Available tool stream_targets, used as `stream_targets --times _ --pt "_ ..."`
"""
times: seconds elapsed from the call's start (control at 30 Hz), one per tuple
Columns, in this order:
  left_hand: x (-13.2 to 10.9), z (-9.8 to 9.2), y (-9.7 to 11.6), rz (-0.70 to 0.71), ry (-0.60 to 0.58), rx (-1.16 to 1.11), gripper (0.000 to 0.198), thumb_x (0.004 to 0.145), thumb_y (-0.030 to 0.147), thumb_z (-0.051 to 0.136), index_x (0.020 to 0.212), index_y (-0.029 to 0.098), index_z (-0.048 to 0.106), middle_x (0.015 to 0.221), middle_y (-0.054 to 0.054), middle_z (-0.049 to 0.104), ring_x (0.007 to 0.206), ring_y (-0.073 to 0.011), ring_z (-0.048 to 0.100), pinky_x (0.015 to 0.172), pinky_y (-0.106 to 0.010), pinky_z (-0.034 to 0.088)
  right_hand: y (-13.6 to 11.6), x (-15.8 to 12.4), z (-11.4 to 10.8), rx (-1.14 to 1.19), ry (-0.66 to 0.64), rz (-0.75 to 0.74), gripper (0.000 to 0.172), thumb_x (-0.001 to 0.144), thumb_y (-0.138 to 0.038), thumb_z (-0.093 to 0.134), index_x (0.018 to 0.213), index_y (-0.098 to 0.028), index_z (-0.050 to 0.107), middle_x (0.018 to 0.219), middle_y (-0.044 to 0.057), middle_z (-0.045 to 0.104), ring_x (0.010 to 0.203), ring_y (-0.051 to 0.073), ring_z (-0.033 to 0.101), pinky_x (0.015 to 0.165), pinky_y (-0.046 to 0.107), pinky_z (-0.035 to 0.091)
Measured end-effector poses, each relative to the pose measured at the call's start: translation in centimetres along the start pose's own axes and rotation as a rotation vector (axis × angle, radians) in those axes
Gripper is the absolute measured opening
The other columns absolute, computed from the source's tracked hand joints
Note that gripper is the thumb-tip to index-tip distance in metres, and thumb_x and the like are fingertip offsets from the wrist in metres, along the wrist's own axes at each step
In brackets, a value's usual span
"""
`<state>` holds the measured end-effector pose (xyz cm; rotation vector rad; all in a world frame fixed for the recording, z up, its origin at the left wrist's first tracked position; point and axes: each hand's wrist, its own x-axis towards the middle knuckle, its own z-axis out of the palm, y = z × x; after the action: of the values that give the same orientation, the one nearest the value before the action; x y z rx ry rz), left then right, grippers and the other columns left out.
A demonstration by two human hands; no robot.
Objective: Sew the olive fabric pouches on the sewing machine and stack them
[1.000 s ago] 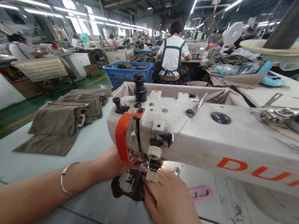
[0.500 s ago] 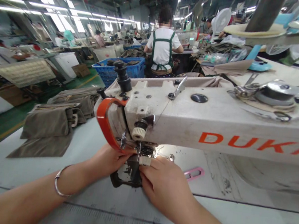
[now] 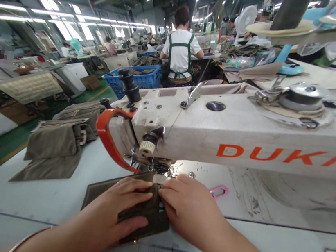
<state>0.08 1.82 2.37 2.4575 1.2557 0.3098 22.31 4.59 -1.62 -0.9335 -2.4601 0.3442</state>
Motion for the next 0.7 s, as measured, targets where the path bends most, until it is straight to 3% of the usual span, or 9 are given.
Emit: stream_targets --times 0.13,0.27,0.37,0.53,0.7 --pt "-1.7 1.7 0.8 0.089 0.041 0.122 0.053 0.075 0.035 0.074 0.123 0.016 0.059 0.133 -0.014 0.055 0.117 -0.0341 0.052 0.096 -0.053 0.050 -0.1 -0.3 -0.2 0.053 -0.011 0.004 0.024 0.086 -0.012 0.051 0.102 -0.021 0.067 0.094 0.003 0.070 0.087 0.020 0.061 0.083 0.038 0.047" --pt "-2.0 3.6 1.0 0.220 0.192 0.179 0.036 0.082 0.019 0.059 0.117 0.011 0.061 0.120 -0.012 0.064 0.108 -0.0292 0.058 0.096 -0.046 0.052 -0.6 -0.5 -0.4 0.084 -0.039 0.001 0.026 0.086 -0.011 0.048 0.096 -0.022 0.069 0.095 0.002 0.070 0.090 0.019 0.063 0.086 0.039 0.048" --pt "-2.0 4.0 0.8 0.301 0.240 0.169 0.034 0.083 0.014 0.052 0.116 0.011 0.061 0.116 -0.010 0.067 0.104 -0.0248 0.060 0.098 -0.040 0.051 -0.8 -0.5 -0.3 0.076 -0.016 -0.013 0.029 0.085 -0.008 0.044 0.099 -0.020 0.067 0.105 0.004 0.069 0.096 0.019 0.062 0.091 0.040 0.048" --pt "-1.6 2.4 0.0 0.280 0.136 0.087 0.038 0.082 0.012 0.054 0.120 0.013 0.059 0.117 -0.007 0.065 0.109 -0.0224 0.056 0.102 -0.036 0.047 -0.7 -0.5 0.3 0.024 0.008 -0.060 0.037 0.081 -0.004 0.043 0.105 -0.018 0.067 0.114 0.006 0.067 0.097 0.022 0.062 0.088 0.042 0.051" --pt "-0.4 1.4 -1.4 0.296 0.054 0.027 0.038 0.083 0.015 0.056 0.120 0.013 0.058 0.120 -0.007 0.062 0.112 -0.0217 0.053 0.106 -0.035 0.042 -0.1 -0.7 1.2 0.011 0.034 -0.014 0.039 0.082 -0.005 0.043 0.113 -0.018 0.064 0.112 0.010 0.066 0.099 0.026 0.060 0.085 0.046 0.052"
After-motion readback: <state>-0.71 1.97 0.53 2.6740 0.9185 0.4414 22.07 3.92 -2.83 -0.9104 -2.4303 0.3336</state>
